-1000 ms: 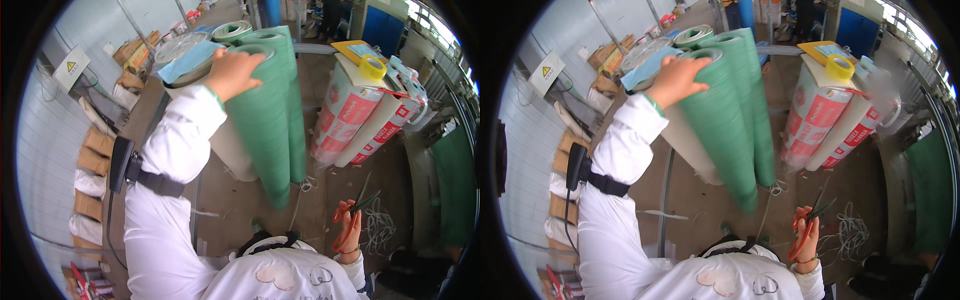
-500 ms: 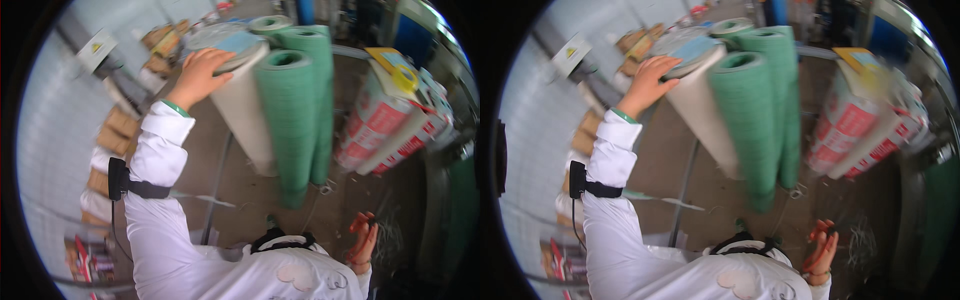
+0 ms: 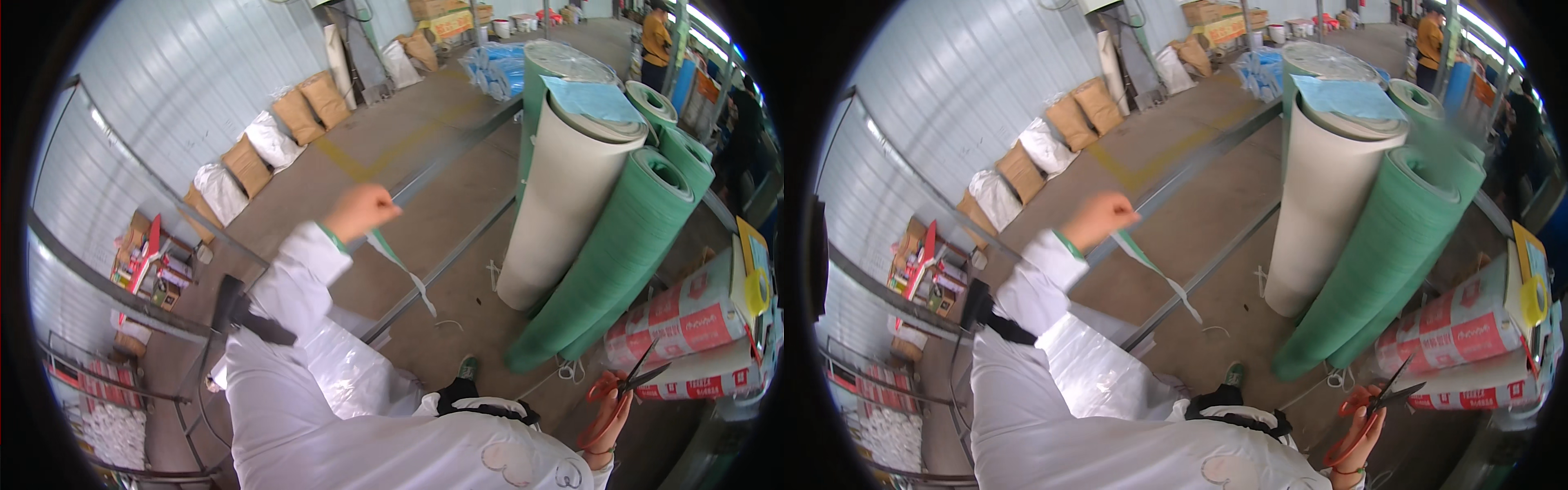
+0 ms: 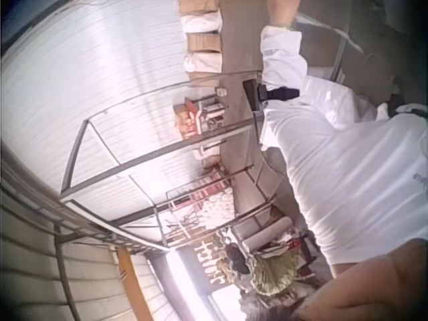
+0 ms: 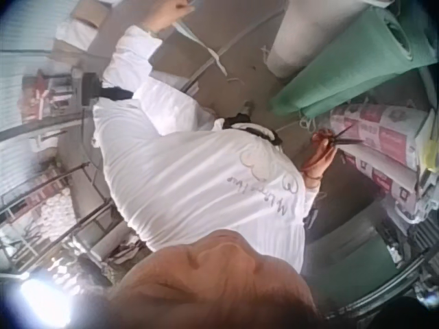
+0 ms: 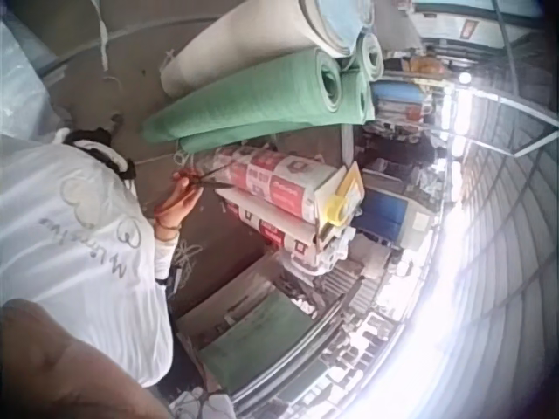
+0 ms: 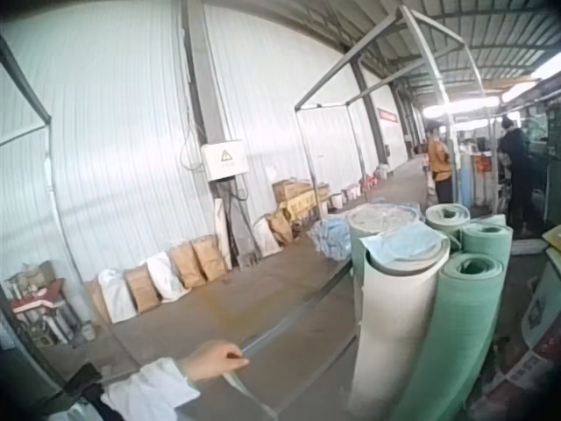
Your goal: Opening bags of raw material and using scissors to trim the edges and straps of large green rolls in a manufacturing facility.
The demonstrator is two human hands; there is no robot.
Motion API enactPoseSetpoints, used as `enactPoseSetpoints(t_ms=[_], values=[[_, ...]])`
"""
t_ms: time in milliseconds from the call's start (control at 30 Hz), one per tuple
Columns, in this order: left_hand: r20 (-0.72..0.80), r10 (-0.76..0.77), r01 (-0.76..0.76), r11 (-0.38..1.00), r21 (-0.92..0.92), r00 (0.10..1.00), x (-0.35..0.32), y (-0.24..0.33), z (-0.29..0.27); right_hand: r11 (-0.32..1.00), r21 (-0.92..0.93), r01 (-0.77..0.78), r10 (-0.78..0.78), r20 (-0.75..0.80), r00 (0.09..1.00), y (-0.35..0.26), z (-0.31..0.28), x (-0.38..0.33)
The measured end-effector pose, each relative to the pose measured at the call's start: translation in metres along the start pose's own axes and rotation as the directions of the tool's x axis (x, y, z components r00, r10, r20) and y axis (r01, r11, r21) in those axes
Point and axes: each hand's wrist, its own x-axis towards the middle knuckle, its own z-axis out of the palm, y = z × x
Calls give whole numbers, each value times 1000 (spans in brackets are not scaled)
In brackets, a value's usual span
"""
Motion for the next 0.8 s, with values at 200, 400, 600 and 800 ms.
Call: enactPoseSetpoints(t_ms=[200, 400, 600, 800], values=[[338, -303, 454, 633, -627, 891, -41, -87, 148, 997, 72, -19, 5, 189, 982, 3, 28, -3], [-418, -261, -45, 802, -595, 870, 36, -91, 231, 978, 143, -150, 152, -6, 988, 3, 8, -16], [296, 809, -488, 554, -675, 509, -71, 92, 397, 964, 237, -120, 136, -52, 989, -1, -1, -26], [263, 963, -562, 186, -806, -60, -140, 194, 472, 986, 149, 76, -31, -287, 958, 1, -54, -69]])
